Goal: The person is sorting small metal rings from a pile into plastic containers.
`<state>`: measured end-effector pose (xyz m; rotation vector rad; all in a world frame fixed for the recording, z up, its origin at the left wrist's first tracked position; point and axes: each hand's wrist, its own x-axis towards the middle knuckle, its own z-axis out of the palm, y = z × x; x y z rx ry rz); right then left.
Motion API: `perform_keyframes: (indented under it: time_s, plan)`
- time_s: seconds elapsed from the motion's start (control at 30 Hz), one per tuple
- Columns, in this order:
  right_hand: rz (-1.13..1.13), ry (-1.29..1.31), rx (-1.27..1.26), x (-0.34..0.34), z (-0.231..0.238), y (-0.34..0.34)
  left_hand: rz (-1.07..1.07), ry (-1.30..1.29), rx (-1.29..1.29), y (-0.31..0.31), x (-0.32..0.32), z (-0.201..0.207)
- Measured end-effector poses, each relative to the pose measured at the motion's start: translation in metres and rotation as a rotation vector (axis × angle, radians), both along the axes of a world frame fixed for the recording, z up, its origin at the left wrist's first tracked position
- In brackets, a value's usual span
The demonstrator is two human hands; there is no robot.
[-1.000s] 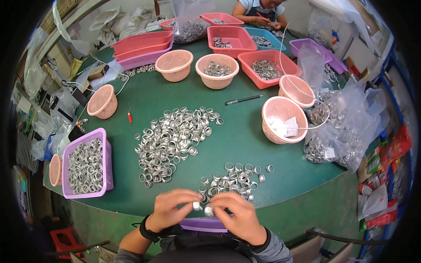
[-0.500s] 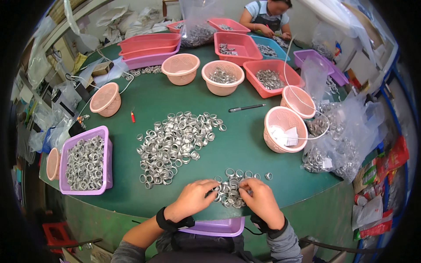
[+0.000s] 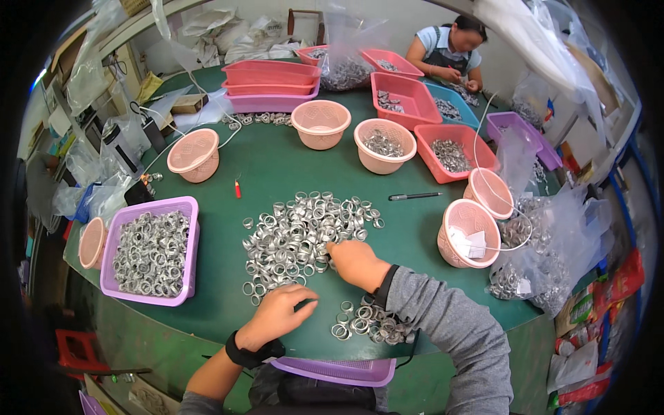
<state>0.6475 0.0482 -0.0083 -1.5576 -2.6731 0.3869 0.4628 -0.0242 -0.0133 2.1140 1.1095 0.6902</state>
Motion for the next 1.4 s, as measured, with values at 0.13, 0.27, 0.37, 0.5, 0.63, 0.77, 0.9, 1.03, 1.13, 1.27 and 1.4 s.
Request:
perform_keyframes:
  time_s: [0.13, 0.27, 0.37, 0.5, 0.63, 0.77, 0.9, 1.03, 1.13, 1.27, 1.4]
  plan:
    - [0.025, -0.008, -0.017, 0.01, 0.013, 0.001, 0.02, 0.01, 0.036, 0.009, -0.003, 0.003]
    - [-0.086, 0.243, -0.074, 0.026, 0.055, -0.014, -0.015, 0.105, 0.14, 0.026, 0.013, 0.007]
    - [-0.399, 0.749, -0.368, 0.045, 0.075, -0.047, -0.004, 0.292, 0.305, 0.036, 0.041, 0.001]
    - [-0.574, 1.027, -0.687, 0.056, 0.084, -0.085, -0.069, 0.552, 0.424, 0.048, 0.051, -0.021]
    - [-0.642, 1.171, -0.807, 0.07, 0.079, -0.114, -0.103, 0.403, 0.463, 0.039, 0.051, -0.009]
    - [-0.656, 1.238, -0.832, 0.071, 0.075, -0.132, -0.201, -0.073, 0.103, 0.001, 0.051, 0.036]
    - [-0.585, 1.304, -0.738, 0.059, 0.071, -0.143, -0.202, -0.391, -0.123, -0.028, 0.05, 0.052]
    - [-0.569, 1.335, -0.676, 0.05, 0.073, -0.151, -0.209, -0.472, -0.166, -0.036, 0.051, 0.051]
    - [-0.565, 1.306, -0.658, 0.048, 0.069, -0.153, -0.216, -0.466, -0.152, -0.037, 0.05, 0.051]
    - [-0.597, 1.307, -0.665, 0.044, 0.072, -0.151, -0.222, -0.48, -0.15, -0.038, 0.05, 0.051]
    - [-0.586, 1.314, -0.655, 0.047, 0.07, -0.152, -0.221, -0.464, -0.179, -0.038, 0.049, 0.052]
